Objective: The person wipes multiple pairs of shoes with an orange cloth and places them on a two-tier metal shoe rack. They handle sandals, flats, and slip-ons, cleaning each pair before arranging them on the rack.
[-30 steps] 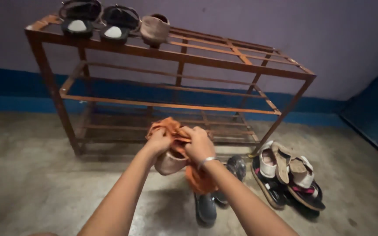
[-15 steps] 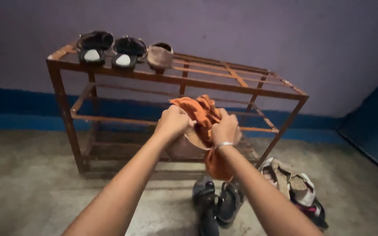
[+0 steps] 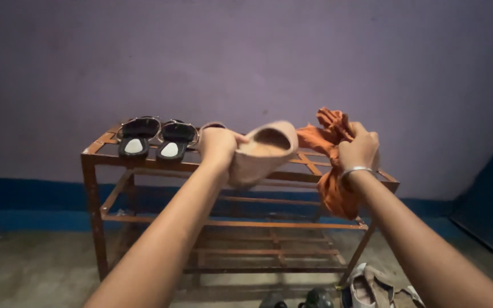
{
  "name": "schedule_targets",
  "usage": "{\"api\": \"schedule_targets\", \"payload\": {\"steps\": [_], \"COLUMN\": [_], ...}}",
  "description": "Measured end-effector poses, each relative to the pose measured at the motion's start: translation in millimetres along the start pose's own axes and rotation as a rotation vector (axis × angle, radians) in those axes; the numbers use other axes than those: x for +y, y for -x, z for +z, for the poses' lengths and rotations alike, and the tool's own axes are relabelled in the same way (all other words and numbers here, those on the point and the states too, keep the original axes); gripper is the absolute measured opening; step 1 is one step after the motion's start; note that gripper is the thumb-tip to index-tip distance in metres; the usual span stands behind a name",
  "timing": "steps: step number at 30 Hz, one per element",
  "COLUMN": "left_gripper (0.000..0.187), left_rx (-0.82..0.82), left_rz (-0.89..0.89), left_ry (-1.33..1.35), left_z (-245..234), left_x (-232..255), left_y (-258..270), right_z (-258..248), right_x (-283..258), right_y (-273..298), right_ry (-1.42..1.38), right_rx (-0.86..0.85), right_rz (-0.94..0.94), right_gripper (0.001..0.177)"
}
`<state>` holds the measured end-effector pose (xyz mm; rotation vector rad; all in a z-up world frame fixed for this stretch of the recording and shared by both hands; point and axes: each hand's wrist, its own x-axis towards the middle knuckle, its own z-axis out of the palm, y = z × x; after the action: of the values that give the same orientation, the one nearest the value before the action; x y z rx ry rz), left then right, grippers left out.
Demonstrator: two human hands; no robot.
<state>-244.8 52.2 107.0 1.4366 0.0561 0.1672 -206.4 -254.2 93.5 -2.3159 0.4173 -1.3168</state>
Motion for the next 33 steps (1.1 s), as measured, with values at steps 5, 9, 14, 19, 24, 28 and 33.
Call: {"api": "schedule_targets", "payload": {"steps": [5,9,14,19,24,28,33], "left_gripper": [0.02,0.03,0.031,0.032,0.031,0.054,0.039], "left_rx": [0.204,0.321,0.399,0.367,0.279,0.154,0.066], "left_rz": [0.11,0.19,0.256,0.36,0.768,0.824,0.824], "left_ry": [-0.07,-0.04,-0.093,-0.234,-0.584,-0.7,-0.703], "left_z": [52.2,90.8,120.3,135.9,113.4,100.6,84.2], "left_x": [-35.2,-67.8,-118.9,-164.5,-131.0,-134.6,-139.2], "left_y": [-78.1,-128.2,-187.6,-234.2,-148.8,-128.9,-161.8], "right_z": [60.4,115.7,177.1,216.5,225.0,241.8,217.3], "right_x": [-8.2,-31.7,-50.5,-28.8,-6.2,7.5,-12.2], "right_y": [4.4,10.6,8.7,15.8,19.3,10.0,13.0], "right_ry": [0.009,-0.042,-0.247,-0.157,-0.037,-0.008,0.143], "right_rx": [-0.027,-0.11,-0.195,-0.359,-0.438,-0.504,-0.601], "right_rz": [-0.075,-0.044,0.047,0.096,-0.053,-0.089,-0.131], "right_gripper": [0.042,0.042,0.054,0.083,0.078,0.068,0.063]}}
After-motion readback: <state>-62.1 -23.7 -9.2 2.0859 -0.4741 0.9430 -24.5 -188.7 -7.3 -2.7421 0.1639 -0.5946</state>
